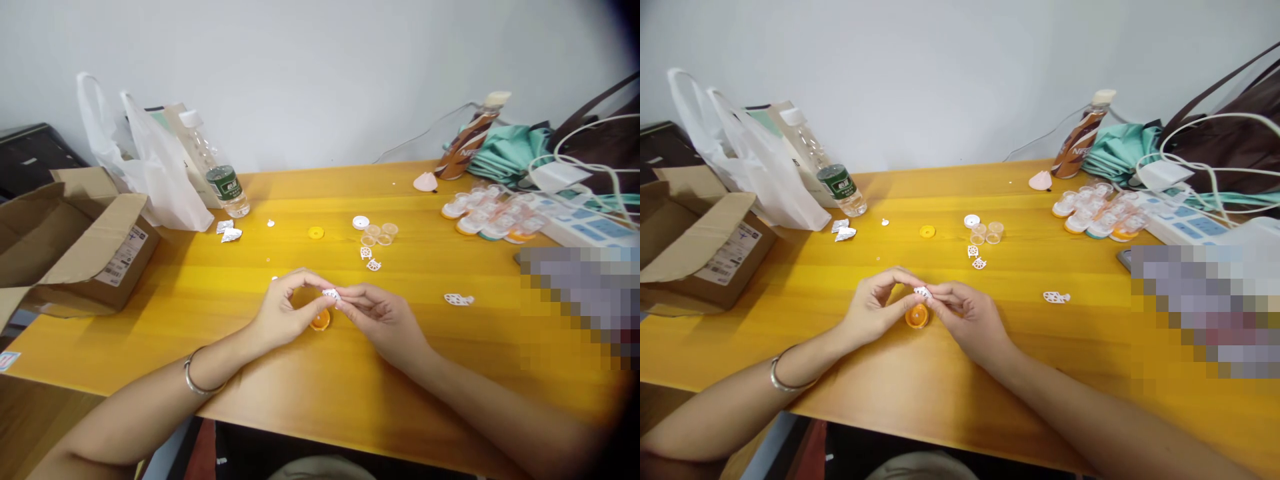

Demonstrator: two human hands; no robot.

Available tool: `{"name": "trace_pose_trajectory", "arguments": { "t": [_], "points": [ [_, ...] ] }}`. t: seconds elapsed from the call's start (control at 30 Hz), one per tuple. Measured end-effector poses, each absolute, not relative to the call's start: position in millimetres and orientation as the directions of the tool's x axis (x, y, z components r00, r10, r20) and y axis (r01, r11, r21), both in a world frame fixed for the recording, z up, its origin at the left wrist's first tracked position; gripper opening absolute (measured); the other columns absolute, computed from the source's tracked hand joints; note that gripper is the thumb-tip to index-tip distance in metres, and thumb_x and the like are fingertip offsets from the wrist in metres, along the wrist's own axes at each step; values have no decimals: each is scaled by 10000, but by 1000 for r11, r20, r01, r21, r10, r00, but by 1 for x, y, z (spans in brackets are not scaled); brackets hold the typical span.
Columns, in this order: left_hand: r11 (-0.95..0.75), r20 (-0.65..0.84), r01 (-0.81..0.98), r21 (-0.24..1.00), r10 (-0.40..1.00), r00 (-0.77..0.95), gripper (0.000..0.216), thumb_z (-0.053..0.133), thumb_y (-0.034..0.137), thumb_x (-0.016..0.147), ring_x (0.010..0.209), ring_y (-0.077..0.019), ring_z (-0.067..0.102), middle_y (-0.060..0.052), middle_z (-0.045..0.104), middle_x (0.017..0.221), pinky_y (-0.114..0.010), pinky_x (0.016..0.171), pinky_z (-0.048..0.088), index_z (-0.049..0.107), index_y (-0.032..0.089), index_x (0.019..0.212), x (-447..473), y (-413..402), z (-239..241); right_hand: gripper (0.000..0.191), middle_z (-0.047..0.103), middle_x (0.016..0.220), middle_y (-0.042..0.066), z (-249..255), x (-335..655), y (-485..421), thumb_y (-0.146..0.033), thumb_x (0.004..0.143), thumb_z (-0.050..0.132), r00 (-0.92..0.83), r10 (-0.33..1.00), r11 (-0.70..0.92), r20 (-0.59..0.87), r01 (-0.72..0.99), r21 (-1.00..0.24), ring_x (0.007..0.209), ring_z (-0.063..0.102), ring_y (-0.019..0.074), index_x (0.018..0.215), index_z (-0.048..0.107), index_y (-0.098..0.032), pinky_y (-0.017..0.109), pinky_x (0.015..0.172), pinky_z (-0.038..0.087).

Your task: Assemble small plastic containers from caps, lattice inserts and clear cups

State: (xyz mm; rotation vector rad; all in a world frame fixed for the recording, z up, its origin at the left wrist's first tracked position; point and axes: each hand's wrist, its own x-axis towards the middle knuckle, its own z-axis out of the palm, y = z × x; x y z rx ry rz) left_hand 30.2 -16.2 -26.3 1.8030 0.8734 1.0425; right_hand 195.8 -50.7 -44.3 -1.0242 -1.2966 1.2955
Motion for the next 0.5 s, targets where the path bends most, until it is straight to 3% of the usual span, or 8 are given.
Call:
{"name": "trace_pose_trajectory", "arguments": {
  "t": [0.1,0.27,0.4,0.5],
  "points": [
    [-394,280,195,898,855,437,122,646,246,755,747,-132,596,-52,656,795,-280,742,472,622,140,810,23,-13,-16,265,689,1003,51,-49,199,-48,-329,729,650,-167,979,121,118,7,-993,943,652,192,960,574,-224,382,898,503],
    [-429,157,324,843,772,616,117,638,250,763,752,-122,591,-37,645,784,-260,732,471,623,143,809,6,-6,-3,602,603,1127,106,-60,200,-45,-345,606,758,-238,934,342,267,378,-860,1061,570,246,1119,475,-212,434,926,451],
    [-442,130,357,823,758,640,110,610,251,786,746,-112,586,-28,643,780,-240,709,465,606,141,798,4,-4,-4,415,637,1016,78,-62,196,-43,-302,677,709,-344,886,454,312,501,-737,956,596,240,1038,525,-215,413,840,479],
    [-458,151,379,804,774,615,121,605,261,791,732,-110,573,-23,637,766,-239,705,452,605,140,786,7,-1,-8,294,649,981,71,-63,197,-39,-261,740,643,-315,886,462,340,540,-704,929,604,229,1008,530,-221,402,821,482]
  ]
}}
